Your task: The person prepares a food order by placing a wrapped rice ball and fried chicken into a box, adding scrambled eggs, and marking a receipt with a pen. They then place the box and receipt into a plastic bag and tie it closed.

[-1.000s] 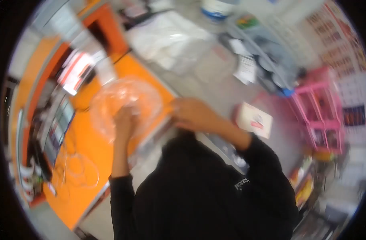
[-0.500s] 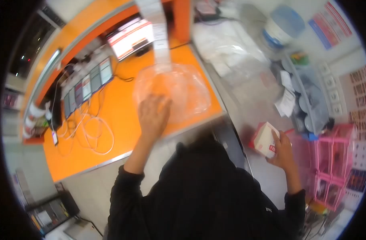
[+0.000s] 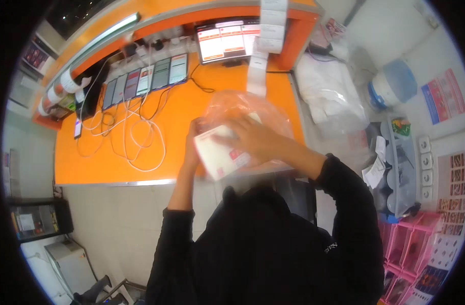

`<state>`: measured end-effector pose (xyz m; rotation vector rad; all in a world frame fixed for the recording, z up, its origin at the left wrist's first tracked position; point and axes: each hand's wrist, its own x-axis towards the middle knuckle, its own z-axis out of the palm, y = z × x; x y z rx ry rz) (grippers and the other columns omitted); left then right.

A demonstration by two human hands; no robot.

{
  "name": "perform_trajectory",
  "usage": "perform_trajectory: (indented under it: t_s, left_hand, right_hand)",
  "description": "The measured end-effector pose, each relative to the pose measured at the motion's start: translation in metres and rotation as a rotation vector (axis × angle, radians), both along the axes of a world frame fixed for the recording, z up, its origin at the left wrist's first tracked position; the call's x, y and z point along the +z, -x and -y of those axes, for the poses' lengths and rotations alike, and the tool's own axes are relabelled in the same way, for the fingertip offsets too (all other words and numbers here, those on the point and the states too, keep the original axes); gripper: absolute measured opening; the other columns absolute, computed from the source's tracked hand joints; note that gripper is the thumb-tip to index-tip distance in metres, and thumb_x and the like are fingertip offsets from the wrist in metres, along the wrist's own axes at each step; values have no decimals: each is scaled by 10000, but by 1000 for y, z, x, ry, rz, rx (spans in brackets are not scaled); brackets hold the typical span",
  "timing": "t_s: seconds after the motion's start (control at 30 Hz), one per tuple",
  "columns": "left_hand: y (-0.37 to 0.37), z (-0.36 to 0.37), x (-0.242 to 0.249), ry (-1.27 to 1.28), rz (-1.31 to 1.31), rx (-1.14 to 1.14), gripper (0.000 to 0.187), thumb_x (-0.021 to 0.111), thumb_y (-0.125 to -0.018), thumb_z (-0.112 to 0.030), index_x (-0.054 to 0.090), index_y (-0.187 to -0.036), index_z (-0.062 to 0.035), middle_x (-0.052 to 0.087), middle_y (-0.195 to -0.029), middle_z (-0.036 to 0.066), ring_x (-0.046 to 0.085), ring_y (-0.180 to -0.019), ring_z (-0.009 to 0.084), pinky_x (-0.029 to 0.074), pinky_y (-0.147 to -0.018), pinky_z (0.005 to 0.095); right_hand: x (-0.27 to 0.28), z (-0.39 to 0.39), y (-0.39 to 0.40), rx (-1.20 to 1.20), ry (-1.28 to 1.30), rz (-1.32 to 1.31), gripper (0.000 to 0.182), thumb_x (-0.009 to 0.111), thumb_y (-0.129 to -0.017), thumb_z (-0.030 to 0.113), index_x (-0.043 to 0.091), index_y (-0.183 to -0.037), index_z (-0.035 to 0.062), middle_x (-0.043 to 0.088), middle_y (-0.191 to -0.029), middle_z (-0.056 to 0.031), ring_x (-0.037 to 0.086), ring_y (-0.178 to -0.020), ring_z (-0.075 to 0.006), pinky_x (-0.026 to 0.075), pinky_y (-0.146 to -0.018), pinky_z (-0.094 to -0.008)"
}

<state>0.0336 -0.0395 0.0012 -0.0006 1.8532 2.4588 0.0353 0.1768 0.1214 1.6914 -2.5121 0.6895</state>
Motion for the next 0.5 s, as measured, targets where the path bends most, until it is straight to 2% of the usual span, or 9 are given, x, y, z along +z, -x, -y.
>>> perform_trajectory:
  t_s: [0.03,0.13,0.23,0.33,0.43,0.5]
  left_hand:
    - [1,8,-4,135,7,54,265,527,-856,-118,452,-1101,-53,580,-939,120,584,-810,170,487,-654,289]
    - [-6,14,-3,552,-120,135,386,566,-741,49,396,-1080,-21,548,-956,109,575,-776,168,484,-672,263]
    - [-17,4,23,684,-11,32,363,556,-743,21,397,-1065,-26,554,-851,113,572,-745,173,474,-636,280]
    - [-22,-6,40,749,-69,22,364,564,-723,27,407,-1044,-39,549,-777,123,577,-702,209,474,-603,306]
    - [-26,0,81,997,-382,198,266,607,-714,-33,474,-944,-38,567,-731,158,566,-655,344,457,-580,372]
    - [-26,13,109,1116,-548,157,222,613,-695,-6,520,-896,-27,567,-764,120,570,-657,279,466,-572,326]
  right_hand:
    - [-13,-5,5,-21,-56,17,924,754,-565,343,319,-1363,178,357,-1267,-216,363,-1182,-379,272,-992,-497]
    - [-45,-29,11,-241,-227,276,948,749,-552,350,301,-1373,190,343,-1293,-238,343,-1204,-394,259,-999,-503]
    - [-51,-35,13,-461,-304,114,960,735,-556,379,281,-1382,194,317,-1324,-263,312,-1237,-399,233,-1018,-507]
    - [-45,-21,13,-480,-404,-17,769,647,-709,345,319,-1361,102,376,-1294,-256,345,-1224,-382,256,-1009,-477]
    - [-52,-29,4,-526,-402,-30,857,637,-682,514,331,-1339,57,288,-1348,-282,291,-1264,-379,196,-1040,-506]
    - [-43,-68,-15,-487,-503,-18,813,575,-708,588,434,-1260,9,299,-1350,-275,331,-1242,-370,223,-1023,-505]
